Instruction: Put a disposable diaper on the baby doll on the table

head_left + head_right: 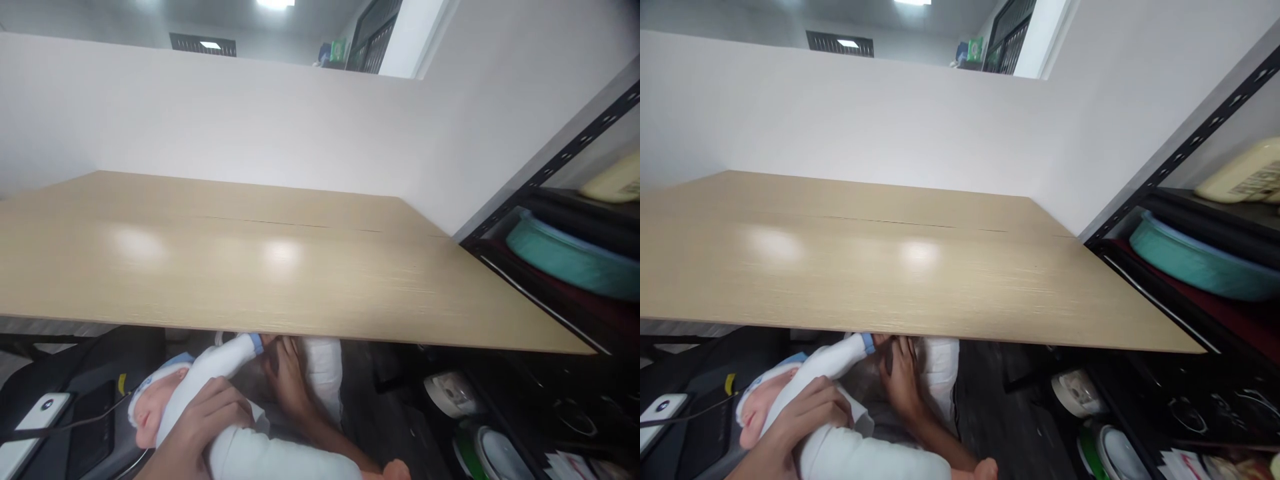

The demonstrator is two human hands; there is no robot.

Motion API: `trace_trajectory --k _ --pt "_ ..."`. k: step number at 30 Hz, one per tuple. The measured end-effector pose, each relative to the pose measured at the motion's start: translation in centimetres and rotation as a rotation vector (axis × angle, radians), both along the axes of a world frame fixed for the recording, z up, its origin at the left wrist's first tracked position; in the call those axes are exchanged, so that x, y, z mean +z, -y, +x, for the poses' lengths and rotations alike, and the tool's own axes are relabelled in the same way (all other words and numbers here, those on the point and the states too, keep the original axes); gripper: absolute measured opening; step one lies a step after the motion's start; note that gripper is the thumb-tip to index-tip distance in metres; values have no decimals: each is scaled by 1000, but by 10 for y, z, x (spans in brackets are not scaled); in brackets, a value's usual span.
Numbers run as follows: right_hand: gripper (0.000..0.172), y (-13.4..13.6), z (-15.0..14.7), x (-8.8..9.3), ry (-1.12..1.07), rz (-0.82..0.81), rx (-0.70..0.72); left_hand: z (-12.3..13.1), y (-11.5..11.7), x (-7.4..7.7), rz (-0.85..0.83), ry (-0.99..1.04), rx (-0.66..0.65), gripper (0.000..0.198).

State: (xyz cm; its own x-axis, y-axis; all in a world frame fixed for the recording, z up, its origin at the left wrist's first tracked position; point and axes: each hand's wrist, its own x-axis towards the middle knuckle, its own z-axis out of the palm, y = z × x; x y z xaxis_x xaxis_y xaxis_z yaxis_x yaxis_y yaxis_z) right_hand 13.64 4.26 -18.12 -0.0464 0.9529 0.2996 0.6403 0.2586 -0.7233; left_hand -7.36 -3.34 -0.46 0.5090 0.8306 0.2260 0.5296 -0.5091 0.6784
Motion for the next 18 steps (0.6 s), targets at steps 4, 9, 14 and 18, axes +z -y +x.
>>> trace_trajectory --k 4,9,14,18 --pt "62 -18 -11 11 60 17 127 1 0 2 -21 -9 -39 48" --pt "65 -34 -5 20 95 31 291 3 -1 -4 -17 -3 -36 37" --pt "66 -45 2 22 128 46 366 3 -9 -28 48 4 -49 37" --pt "66 -36 7 9 131 112 260 4 -44 -44 162 -11 -28 44"
